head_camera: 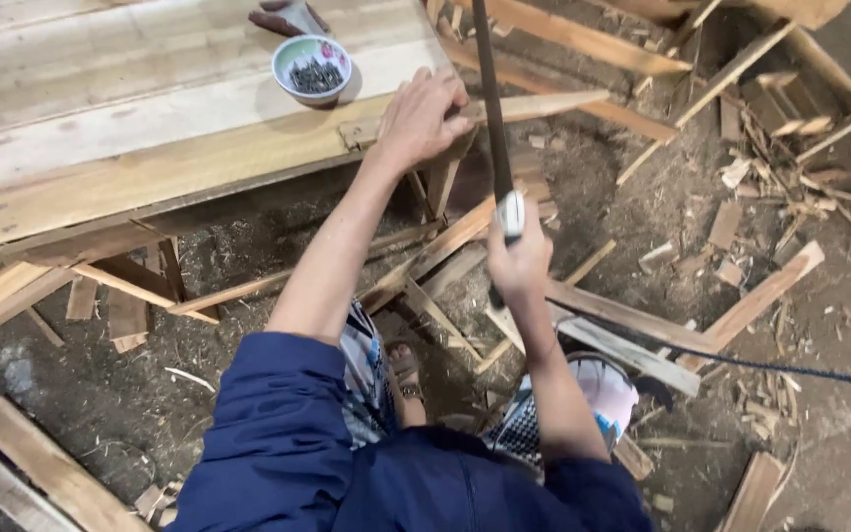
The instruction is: The person sits on the floor and uses a curved blade to shave and shape a small piece of wood. They then place the wood on a wooden table and use a hand saw to cut it.
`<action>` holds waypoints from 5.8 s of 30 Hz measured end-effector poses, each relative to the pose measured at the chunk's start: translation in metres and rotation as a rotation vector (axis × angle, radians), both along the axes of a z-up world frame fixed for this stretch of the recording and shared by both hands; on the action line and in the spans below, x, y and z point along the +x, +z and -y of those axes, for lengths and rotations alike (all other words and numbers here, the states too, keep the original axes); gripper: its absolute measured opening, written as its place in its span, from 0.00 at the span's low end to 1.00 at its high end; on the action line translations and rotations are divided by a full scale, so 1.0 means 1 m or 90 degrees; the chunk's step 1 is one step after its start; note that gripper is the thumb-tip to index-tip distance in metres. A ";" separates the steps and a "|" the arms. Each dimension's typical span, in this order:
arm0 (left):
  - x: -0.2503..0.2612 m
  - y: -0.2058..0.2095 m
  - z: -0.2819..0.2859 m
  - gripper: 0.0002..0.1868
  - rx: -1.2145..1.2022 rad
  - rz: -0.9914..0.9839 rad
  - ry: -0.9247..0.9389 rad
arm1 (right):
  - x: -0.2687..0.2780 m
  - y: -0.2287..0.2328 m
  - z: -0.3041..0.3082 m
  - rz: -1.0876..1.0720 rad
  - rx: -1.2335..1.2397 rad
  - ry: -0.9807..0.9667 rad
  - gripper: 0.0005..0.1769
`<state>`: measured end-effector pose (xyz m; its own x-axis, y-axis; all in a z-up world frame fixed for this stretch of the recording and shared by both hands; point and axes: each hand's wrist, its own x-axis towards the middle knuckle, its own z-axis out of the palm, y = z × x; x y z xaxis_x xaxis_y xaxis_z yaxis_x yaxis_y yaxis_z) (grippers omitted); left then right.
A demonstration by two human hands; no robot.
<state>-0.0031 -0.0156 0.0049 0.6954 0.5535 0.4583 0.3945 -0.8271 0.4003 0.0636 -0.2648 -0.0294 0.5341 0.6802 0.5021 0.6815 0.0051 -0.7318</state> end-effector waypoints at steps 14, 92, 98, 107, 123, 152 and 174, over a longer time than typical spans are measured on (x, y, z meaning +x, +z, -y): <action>0.004 -0.001 -0.009 0.13 -0.032 -0.008 0.024 | 0.006 0.003 -0.016 -0.053 -0.014 0.017 0.23; 0.004 -0.003 0.002 0.12 0.039 0.057 0.049 | 0.040 0.035 0.031 -0.183 -0.013 0.021 0.17; 0.004 -0.002 0.004 0.18 0.052 0.037 0.032 | 0.063 0.047 0.035 0.025 0.034 -0.046 0.21; 0.003 0.002 0.010 0.17 0.051 0.056 0.009 | 0.093 0.072 0.043 -0.047 0.106 0.022 0.14; -0.004 0.013 0.019 0.13 0.037 0.037 0.025 | 0.145 0.118 0.148 -0.006 -0.051 -0.088 0.17; 0.010 -0.024 -0.017 0.16 -0.014 0.003 0.045 | 0.022 0.032 0.019 -0.336 0.081 0.091 0.10; 0.002 -0.004 -0.009 0.16 -0.020 -0.040 0.039 | -0.002 0.038 0.012 -0.226 -0.113 0.008 0.17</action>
